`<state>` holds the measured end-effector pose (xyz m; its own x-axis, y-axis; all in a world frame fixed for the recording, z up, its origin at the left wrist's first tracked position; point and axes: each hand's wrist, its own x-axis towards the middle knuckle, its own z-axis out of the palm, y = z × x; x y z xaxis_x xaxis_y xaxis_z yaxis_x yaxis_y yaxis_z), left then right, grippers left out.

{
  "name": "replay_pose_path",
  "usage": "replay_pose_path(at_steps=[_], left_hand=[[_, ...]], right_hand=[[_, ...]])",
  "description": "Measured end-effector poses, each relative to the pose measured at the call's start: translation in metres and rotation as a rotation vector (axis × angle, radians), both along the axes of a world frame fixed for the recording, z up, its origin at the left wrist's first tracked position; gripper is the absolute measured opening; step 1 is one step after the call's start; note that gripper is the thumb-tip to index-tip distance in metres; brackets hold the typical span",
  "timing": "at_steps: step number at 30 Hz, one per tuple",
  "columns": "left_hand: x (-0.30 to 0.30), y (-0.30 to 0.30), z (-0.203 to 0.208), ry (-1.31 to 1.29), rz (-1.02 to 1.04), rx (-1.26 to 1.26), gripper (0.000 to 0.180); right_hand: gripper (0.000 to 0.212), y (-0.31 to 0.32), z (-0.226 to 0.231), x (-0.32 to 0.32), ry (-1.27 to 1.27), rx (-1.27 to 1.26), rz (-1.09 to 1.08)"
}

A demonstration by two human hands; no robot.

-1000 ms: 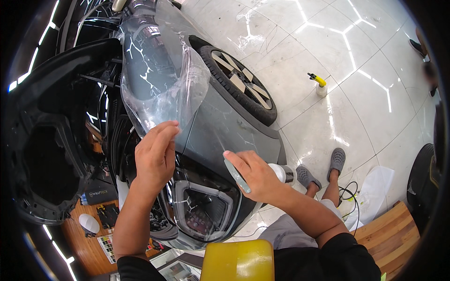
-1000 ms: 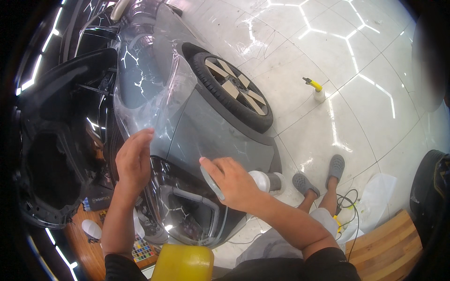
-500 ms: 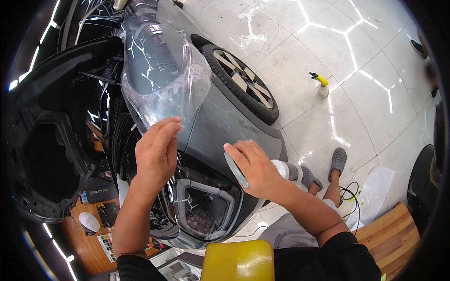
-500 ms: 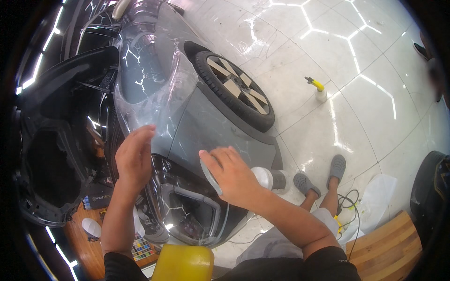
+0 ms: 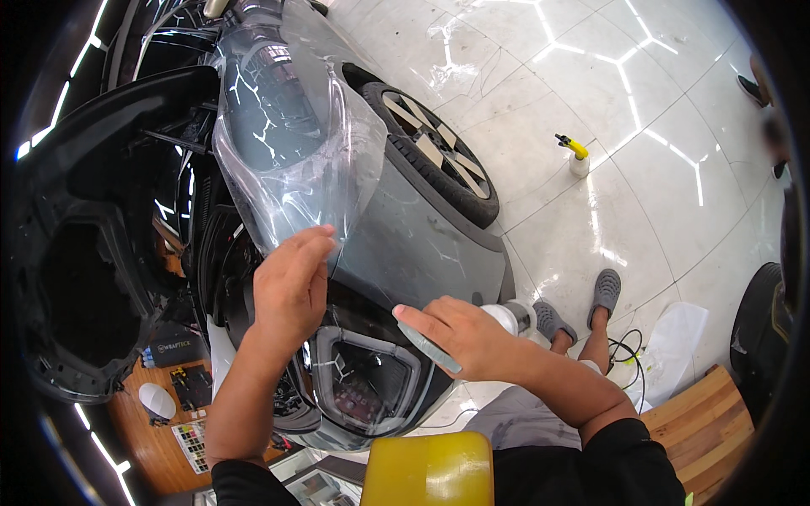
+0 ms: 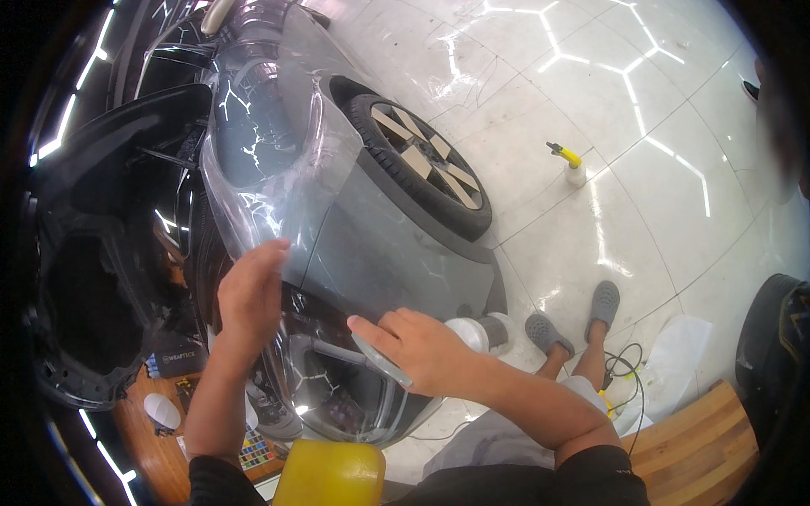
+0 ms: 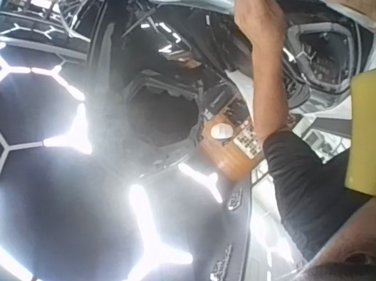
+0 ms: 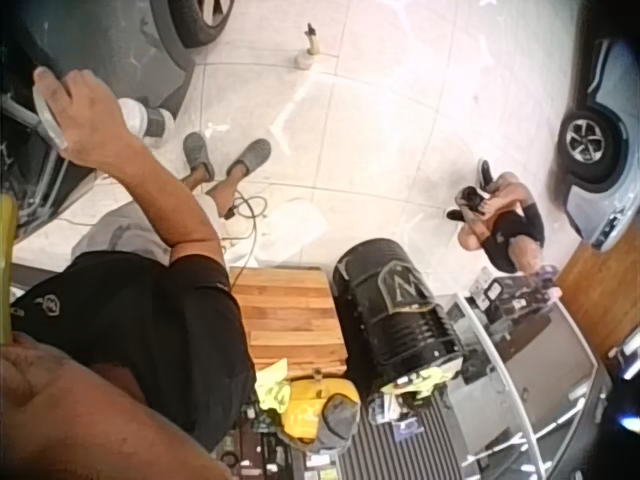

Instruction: The person applies a protective film to the front fender of a gray car. They spray the surface with a liquid solution, position the film, and use a yellow squeegee to smooth it out and remove air bubbles. The person carefully tucks the film into the edges and contours of the fender. Later, they handle a large sheet of white vinyl wrap with an assistant.

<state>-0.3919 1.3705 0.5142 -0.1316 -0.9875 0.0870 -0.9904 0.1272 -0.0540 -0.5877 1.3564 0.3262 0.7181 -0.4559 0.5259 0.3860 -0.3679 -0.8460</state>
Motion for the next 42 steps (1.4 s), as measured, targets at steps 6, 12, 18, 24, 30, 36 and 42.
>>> replay_pose_path(at_steps=[6,12,18,24,30,36,42], left_hand=[[0.014,0.038,-0.02,-0.175,-0.058,0.203,0.028],[0.018,0.062,-0.031,-0.288,-0.005,0.28,0.035],[0.014,0.032,-0.041,-0.362,0.141,0.213,0.032],[0.011,0.05,-0.035,-0.255,0.241,0.257,0.033],[0.013,0.053,-0.026,-0.307,0.187,0.251,0.032],[0.028,0.045,-0.017,-0.182,0.024,0.281,0.03],[0.031,0.042,-0.017,-0.156,-0.009,0.327,0.037]], right_hand=[[0.07,-0.025,-0.064,-0.03,0.148,0.033,-0.219],[0.054,-0.067,-0.283,-0.08,0.808,0.515,-0.554],[0.039,-0.035,-0.531,-0.154,1.105,0.389,-0.807],[0.043,-0.059,-0.512,-0.178,1.452,0.572,-0.549],[0.058,-0.059,-0.146,0.061,0.155,0.193,-0.322],[0.033,-0.051,-0.01,0.151,-0.142,-0.206,-0.485],[0.021,-0.049,-0.019,0.154,-0.247,-0.176,-0.41]])
